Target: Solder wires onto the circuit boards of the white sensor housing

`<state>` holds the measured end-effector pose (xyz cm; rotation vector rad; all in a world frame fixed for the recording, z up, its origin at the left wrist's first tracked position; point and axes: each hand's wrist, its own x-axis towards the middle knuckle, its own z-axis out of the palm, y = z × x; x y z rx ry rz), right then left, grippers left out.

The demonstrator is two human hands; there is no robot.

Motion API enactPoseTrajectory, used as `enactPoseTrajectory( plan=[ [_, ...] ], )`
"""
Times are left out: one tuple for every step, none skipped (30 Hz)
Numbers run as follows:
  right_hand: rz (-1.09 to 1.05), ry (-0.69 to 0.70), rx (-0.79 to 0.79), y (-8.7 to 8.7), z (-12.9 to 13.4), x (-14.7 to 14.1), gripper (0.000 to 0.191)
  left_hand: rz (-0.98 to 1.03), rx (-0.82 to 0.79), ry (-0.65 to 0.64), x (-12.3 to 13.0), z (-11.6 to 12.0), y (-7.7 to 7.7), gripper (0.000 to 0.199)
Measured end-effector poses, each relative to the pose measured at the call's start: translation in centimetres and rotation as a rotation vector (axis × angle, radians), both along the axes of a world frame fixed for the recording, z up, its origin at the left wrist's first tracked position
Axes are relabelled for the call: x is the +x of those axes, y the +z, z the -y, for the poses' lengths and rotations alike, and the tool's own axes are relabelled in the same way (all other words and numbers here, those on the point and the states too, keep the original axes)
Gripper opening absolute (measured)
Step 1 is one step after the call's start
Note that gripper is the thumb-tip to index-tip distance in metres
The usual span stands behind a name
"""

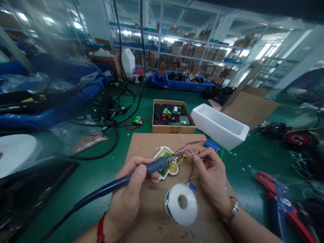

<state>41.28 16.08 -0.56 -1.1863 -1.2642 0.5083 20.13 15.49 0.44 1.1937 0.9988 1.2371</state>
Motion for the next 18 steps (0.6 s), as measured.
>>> enactPoseTrajectory(
  plan=[
    [0.001, -0.002, -0.001, 0.00, -0.01, 0.00, 0.015, -0.001, -0.003, -0.001, -0.02, -0.01, -0.01, 0.032],
    [0.003, -0.003, -0.004, 0.00, -0.02, 0.00, 0.015, -0.004, -0.004, -0.001, -0.05, -0.03, -0.03, 0.032],
    [0.006, -0.005, -0.008, -0.02, -0.02, 0.00, 0.016, -0.007, -0.003, -0.006, -0.06, -0.06, -0.04, 0.032],
    [0.008, -0.006, -0.012, -0.04, -0.02, 0.01, 0.015, -0.010, -0.003, -0.009, -0.07, -0.09, -0.06, 0.032],
    [0.010, -0.007, -0.015, -0.05, -0.03, 0.01, 0.015, -0.011, -0.003, -0.012, -0.07, -0.13, -0.07, 0.032],
    [0.011, -0.008, -0.016, -0.07, -0.02, 0.02, 0.015, -0.011, -0.002, -0.015, -0.06, -0.15, -0.07, 0.032],
    [0.011, -0.008, -0.015, -0.07, -0.02, 0.01, 0.015, -0.009, -0.003, -0.015, -0.04, -0.16, -0.07, 0.032],
    [0.009, -0.008, -0.013, -0.06, -0.02, 0.00, 0.015, -0.009, -0.007, -0.015, -0.02, -0.16, -0.06, 0.032],
    [0.008, -0.006, -0.011, -0.05, -0.01, -0.02, 0.015, -0.007, -0.009, -0.019, 0.01, -0.15, -0.06, 0.032],
    [0.007, -0.002, -0.011, -0.03, 0.01, -0.04, 0.015, -0.005, -0.011, -0.020, 0.03, -0.12, -0.04, 0.032],
    [0.007, 0.002, -0.011, -0.01, 0.02, -0.06, 0.015, -0.003, -0.010, -0.022, 0.06, -0.10, -0.03, 0.032],
    [0.007, 0.006, -0.011, 0.01, 0.04, -0.08, 0.015, -0.002, -0.011, -0.022, 0.08, -0.08, 0.00, 0.032],
    [0.007, 0.007, -0.010, 0.02, 0.06, -0.09, 0.015, -0.001, -0.009, -0.021, 0.11, -0.07, 0.02, 0.032],
    [0.006, 0.007, -0.008, 0.03, 0.07, -0.10, 0.015, 0.003, -0.008, -0.019, 0.13, -0.07, 0.05, 0.032],
    [0.007, 0.005, -0.006, 0.03, 0.07, -0.10, 0.015, 0.007, -0.009, -0.016, 0.15, -0.09, 0.08, 0.032],
    [0.007, 0.001, -0.005, 0.03, 0.07, -0.09, 0.015, 0.009, -0.009, -0.016, 0.15, -0.11, 0.10, 0.032],
    [0.009, -0.003, -0.006, 0.02, 0.06, -0.07, 0.015, 0.012, -0.007, -0.015, 0.15, -0.13, 0.12, 0.032],
    [0.011, -0.007, -0.007, 0.02, 0.04, -0.06, 0.015, 0.012, -0.006, -0.014, 0.13, -0.14, 0.12, 0.032]
  ],
)
